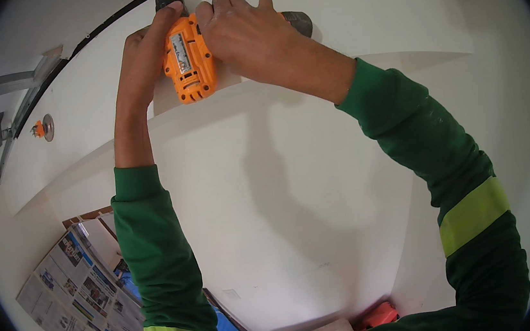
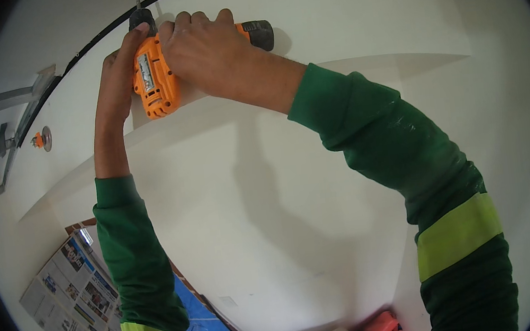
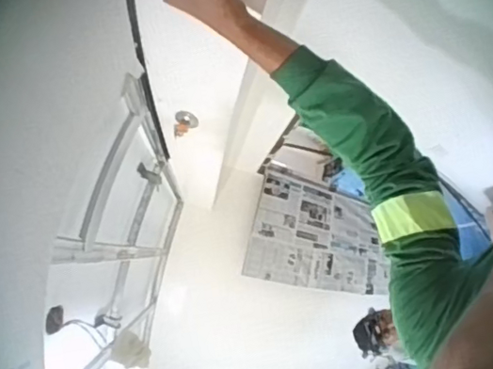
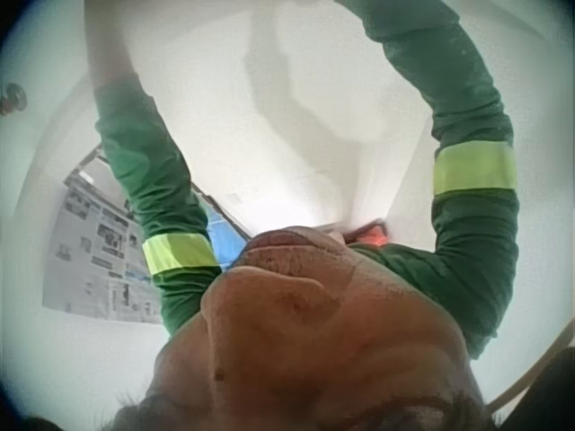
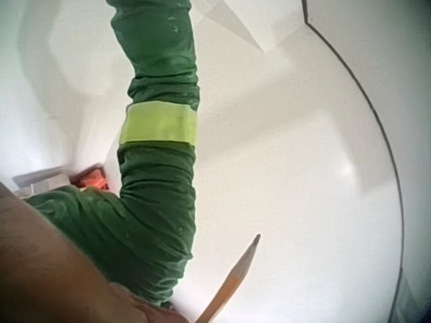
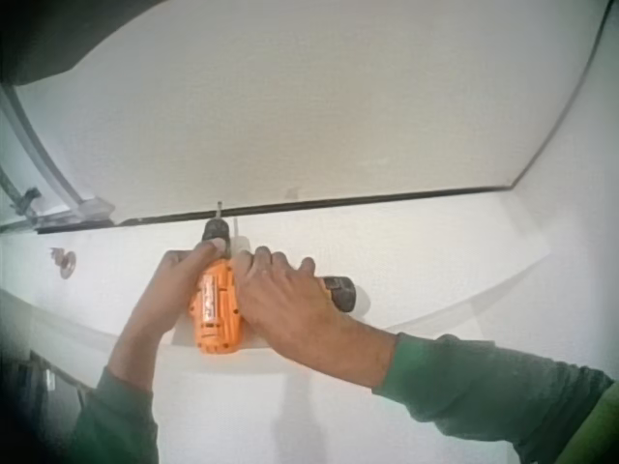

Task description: The person uses a cordless drill to fasten screws into a ceiling trim piece along the wall-ceiling junction. They then measure the installed trim with a tape measure. Another worker is visible in the background handling a wooden board.

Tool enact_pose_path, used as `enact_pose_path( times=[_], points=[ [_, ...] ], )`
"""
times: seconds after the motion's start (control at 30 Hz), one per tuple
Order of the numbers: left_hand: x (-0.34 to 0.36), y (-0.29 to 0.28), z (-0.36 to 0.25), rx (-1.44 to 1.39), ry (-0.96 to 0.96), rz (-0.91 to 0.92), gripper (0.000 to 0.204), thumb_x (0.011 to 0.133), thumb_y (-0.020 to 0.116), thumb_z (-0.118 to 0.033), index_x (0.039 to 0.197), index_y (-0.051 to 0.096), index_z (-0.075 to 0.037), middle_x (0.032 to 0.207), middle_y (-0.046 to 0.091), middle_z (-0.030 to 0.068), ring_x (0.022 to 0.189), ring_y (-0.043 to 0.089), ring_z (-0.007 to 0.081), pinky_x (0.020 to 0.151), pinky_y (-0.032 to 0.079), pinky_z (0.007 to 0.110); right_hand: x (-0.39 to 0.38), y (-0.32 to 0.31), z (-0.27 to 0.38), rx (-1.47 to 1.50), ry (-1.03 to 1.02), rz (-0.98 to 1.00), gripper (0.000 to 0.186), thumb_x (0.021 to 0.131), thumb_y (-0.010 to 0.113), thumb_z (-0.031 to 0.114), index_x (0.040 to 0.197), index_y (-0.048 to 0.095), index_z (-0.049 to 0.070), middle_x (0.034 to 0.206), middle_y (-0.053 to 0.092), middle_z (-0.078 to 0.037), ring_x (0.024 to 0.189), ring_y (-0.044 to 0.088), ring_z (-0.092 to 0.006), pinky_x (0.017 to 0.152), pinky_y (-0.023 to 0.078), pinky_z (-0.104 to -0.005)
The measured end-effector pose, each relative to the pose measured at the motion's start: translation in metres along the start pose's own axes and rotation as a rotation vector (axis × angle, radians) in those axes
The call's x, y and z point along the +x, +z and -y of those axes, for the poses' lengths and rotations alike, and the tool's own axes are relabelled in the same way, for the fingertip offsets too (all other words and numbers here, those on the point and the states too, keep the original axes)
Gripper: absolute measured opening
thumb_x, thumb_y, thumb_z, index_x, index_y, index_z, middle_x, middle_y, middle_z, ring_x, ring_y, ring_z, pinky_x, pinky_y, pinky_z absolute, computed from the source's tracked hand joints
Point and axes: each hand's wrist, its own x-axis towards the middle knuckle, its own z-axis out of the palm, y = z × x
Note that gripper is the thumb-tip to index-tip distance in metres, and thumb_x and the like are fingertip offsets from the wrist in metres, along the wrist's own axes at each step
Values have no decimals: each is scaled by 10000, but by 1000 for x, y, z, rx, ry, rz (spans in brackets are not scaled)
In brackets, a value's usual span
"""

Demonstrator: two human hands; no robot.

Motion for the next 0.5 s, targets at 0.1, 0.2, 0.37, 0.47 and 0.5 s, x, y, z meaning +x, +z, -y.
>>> enact_pose_path(
  times=[0.1,0.2,0.37,0.47,0.5],
  points=[
    [2,-1,-1,69,3,9,739,836,707,-735,815,752,3,705,627,79,680,622,169,666,494,297,4,-1,-4,-58,-19,58,484,819,869,122,1191,591,-14,1007,706,-130,927,763,-273,828,572,-467],
    [0,-5,-3,126,-23,23,779,838,699,-771,791,740,5,695,626,78,675,614,166,660,496,305,6,1,-2,-72,-16,48,514,802,878,109,1208,586,-6,1006,703,-134,895,768,-266,828,573,-453],
    [-33,1,3,133,-12,13,853,851,687,-825,785,721,24,661,595,60,644,585,143,606,468,292,6,5,-1,-25,12,31,457,858,836,149,1212,582,10,988,703,-129,878,771,-256,806,563,-445],
    [-56,5,6,234,-94,-19,827,871,685,-799,829,736,25,670,610,51,623,572,138,582,458,295,7,5,3,71,40,62,401,904,799,193,1193,587,14,983,701,-125,856,772,-252,783,557,-440],
    [-58,6,5,183,-111,-41,795,875,691,-772,854,742,21,667,614,44,599,563,133,567,450,296,7,4,6,57,40,76,386,917,787,207,1187,588,16,981,701,-124,846,772,-252,777,556,-440]
  ],
)
